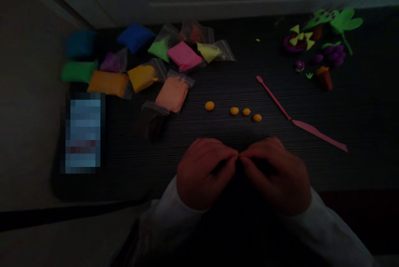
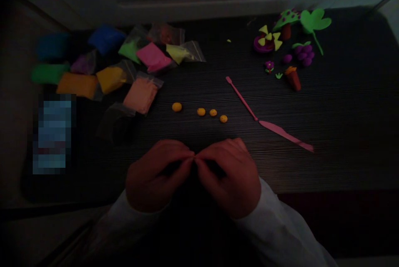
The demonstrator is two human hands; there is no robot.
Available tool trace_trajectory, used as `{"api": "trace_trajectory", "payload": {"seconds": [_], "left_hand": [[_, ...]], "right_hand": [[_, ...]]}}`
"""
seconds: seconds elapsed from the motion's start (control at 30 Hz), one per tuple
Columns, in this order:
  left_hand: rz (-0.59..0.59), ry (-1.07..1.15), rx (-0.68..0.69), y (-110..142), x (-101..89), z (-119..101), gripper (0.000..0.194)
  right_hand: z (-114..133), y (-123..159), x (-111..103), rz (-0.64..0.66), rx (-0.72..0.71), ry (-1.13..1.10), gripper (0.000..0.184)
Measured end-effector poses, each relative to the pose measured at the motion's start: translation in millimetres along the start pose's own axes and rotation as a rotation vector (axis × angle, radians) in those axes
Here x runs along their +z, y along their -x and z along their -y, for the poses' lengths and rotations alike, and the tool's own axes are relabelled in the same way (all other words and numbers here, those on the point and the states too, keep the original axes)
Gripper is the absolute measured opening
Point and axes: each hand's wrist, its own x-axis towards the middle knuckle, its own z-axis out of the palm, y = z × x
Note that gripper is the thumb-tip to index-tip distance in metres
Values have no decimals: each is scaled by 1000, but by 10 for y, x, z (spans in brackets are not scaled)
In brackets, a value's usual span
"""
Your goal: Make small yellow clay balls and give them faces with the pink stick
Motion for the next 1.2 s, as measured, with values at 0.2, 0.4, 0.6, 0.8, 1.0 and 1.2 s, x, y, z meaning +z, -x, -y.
{"api": "trace_trajectory", "payload": {"seconds": [0.2, 0.4, 0.6, 0.8, 1.0, 1.2], "left_hand": [[-27, 22, -58, -40, 23, 9, 8], [-36, 21, -43, -31, 27, 20, 8], [-31, 37, -42, -21, 18, 19, 8], [-35, 45, -33, -13, 34, 34, 9], [-27, 69, -34, -13, 34, 29, 8], [-28, 91, -28, -8, 18, 20, 12]], "right_hand": [[8, 77, -43, -110, 114, -140, 11], [-1, 100, -38, -108, 100, -284, 20], [-15, 130, -42, -106, 66, -328, 25], [-25, 143, -13, -161, 55, -333, 27], [-33, 129, 3, -190, -13, -377, 37], [-26, 92, -28, -64, 30, -108, 35]]}}
